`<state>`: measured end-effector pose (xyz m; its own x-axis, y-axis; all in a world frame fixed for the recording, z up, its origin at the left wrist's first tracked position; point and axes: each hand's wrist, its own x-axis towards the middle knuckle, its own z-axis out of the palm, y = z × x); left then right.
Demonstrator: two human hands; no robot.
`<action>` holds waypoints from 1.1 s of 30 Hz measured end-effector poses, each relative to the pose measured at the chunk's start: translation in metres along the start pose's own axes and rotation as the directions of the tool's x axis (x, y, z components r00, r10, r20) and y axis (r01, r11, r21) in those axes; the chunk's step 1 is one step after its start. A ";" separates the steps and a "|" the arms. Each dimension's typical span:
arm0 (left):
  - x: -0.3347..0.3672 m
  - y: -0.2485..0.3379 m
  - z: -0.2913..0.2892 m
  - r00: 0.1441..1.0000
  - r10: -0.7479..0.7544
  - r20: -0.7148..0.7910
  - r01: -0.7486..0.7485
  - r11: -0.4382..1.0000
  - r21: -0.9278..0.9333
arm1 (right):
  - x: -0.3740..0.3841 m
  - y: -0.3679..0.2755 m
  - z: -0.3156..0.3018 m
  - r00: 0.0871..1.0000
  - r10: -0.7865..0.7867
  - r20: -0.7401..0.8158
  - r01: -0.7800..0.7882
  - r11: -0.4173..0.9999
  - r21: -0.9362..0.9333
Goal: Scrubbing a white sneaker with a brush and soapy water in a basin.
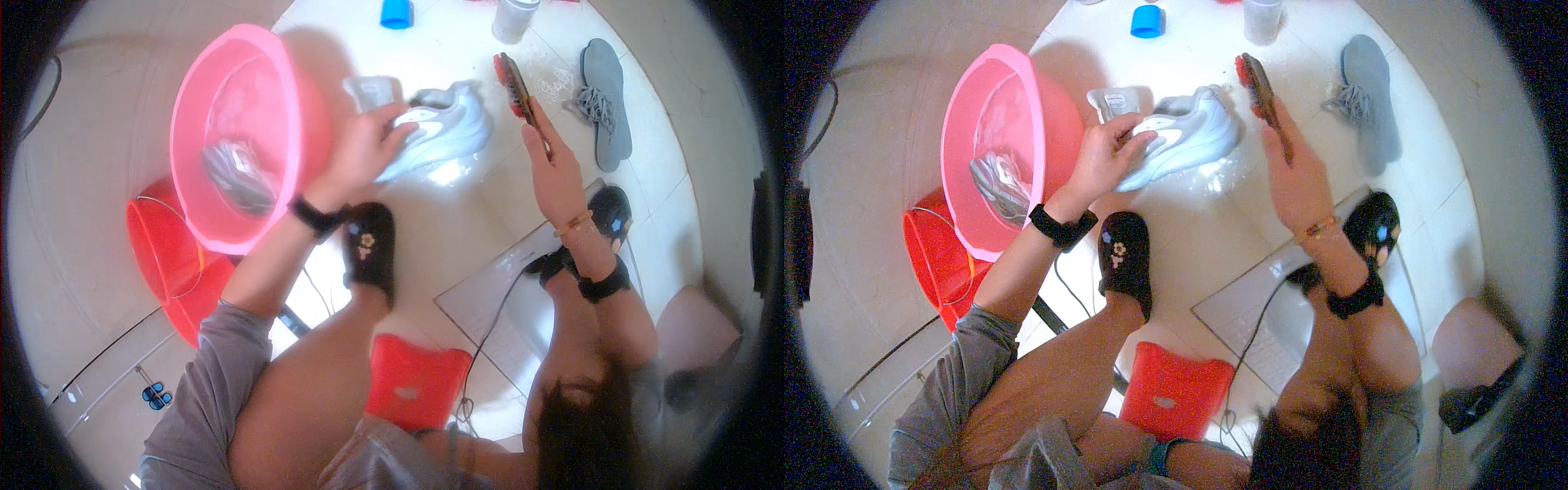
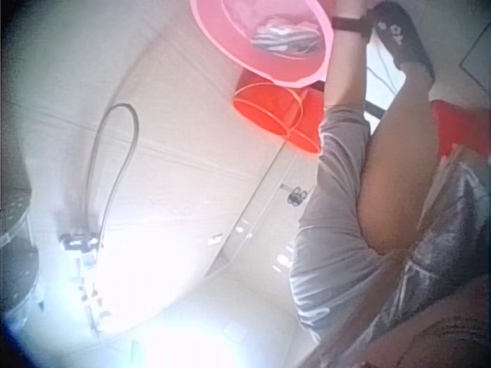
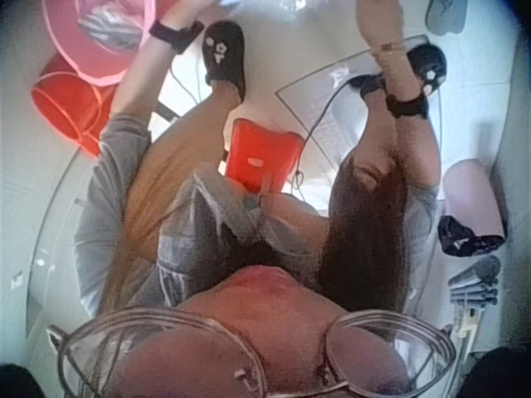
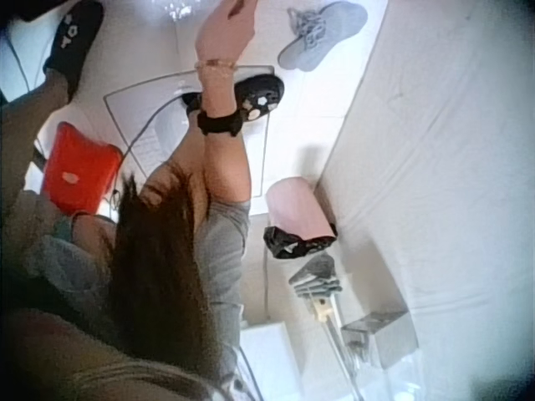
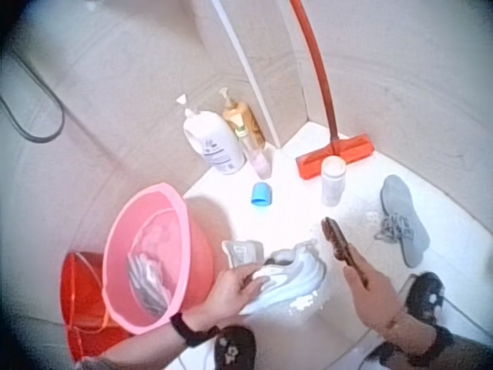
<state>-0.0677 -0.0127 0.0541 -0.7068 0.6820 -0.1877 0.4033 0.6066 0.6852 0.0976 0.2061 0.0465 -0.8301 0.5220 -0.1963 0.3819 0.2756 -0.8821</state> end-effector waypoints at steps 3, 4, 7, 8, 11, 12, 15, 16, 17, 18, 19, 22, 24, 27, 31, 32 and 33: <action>-0.007 0.001 0.005 0.936 0.334 -0.112 -0.292 0.913 0.284 | -0.001 0.001 0.002 1.000 -0.012 -0.012 0.013 1.000 0.028; -0.008 0.003 0.007 0.935 0.336 -0.111 -0.295 0.913 0.281 | -0.001 -0.001 0.001 1.000 -0.011 -0.015 0.011 1.000 0.026; -0.014 0.019 0.019 0.747 0.663 -0.034 -0.542 0.638 0.546 | -0.002 -0.004 0.000 0.993 0.120 -0.014 -0.120 0.993 -0.018; -0.017 0.017 0.031 0.745 0.667 0.000 -0.528 0.591 0.610 | -0.002 0.002 0.003 0.992 0.127 -0.018 -0.128 0.992 -0.018; -0.032 0.000 0.055 0.764 0.634 0.116 -0.537 0.526 0.659 | -0.007 0.008 0.007 0.980 0.197 0.020 -0.196 0.980 -0.036; -0.037 -0.003 0.059 0.786 0.600 0.151 -0.538 0.543 0.644 | -0.009 0.010 0.009 0.965 0.253 0.061 -0.250 0.967 -0.051; -0.042 -0.013 0.070 0.826 0.533 0.184 -0.522 0.599 0.607 | -0.015 0.025 0.016 0.964 0.261 0.052 -0.255 0.963 -0.090; -0.041 -0.018 0.072 0.823 0.542 0.169 -0.521 0.603 0.604 | -0.017 0.028 0.016 0.963 0.264 0.051 -0.259 0.962 -0.092; -0.041 -0.018 0.073 0.821 0.551 0.154 -0.520 0.608 0.600 | -0.018 0.029 0.015 0.957 0.281 0.069 -0.272 0.955 -0.119; -0.040 -0.019 0.073 0.821 0.549 0.154 -0.520 0.609 0.598 | -0.019 0.029 0.015 0.951 0.297 0.087 -0.283 0.948 -0.146; -0.040 -0.019 0.073 0.818 0.545 0.184 -0.538 0.610 0.582 | -0.019 0.030 0.015 0.950 0.299 0.088 -0.284 0.947 -0.147; -0.041 -0.019 0.075 0.813 0.533 0.234 -0.561 0.610 0.559 | -0.018 0.034 0.015 0.939 0.328 0.102 -0.307 0.935 -0.178; -0.043 -0.018 0.076 0.813 0.523 0.256 -0.567 0.608 0.555 | -0.018 0.037 0.015 0.945 0.316 0.089 -0.295 0.936 -0.195; -0.043 -0.015 0.076 0.848 0.464 0.255 -0.519 0.629 0.579 | -0.020 0.034 0.016 0.935 0.341 0.100 -0.319 0.929 -0.187; -0.032 -0.014 0.072 0.836 0.531 0.134 -0.511 0.667 0.542 | -0.019 0.036 0.014 0.935 0.330 0.131 -0.311 0.939 -0.149; -0.027 -0.013 0.070 0.847 0.525 0.087 -0.493 0.713 0.499 | -0.019 0.036 0.013 0.933 0.334 0.135 -0.314 0.937 -0.151; -0.022 -0.012 0.068 0.846 0.527 0.086 -0.494 0.711 0.501 | -0.018 0.036 0.012 0.931 0.338 0.140 -0.317 0.936 -0.152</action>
<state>-0.0173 -0.0074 0.0021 -0.3352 0.9314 0.1417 0.9268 0.2989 0.2273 0.1213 0.1964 0.0132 -0.7002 0.4663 -0.5406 0.6825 0.2151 -0.6985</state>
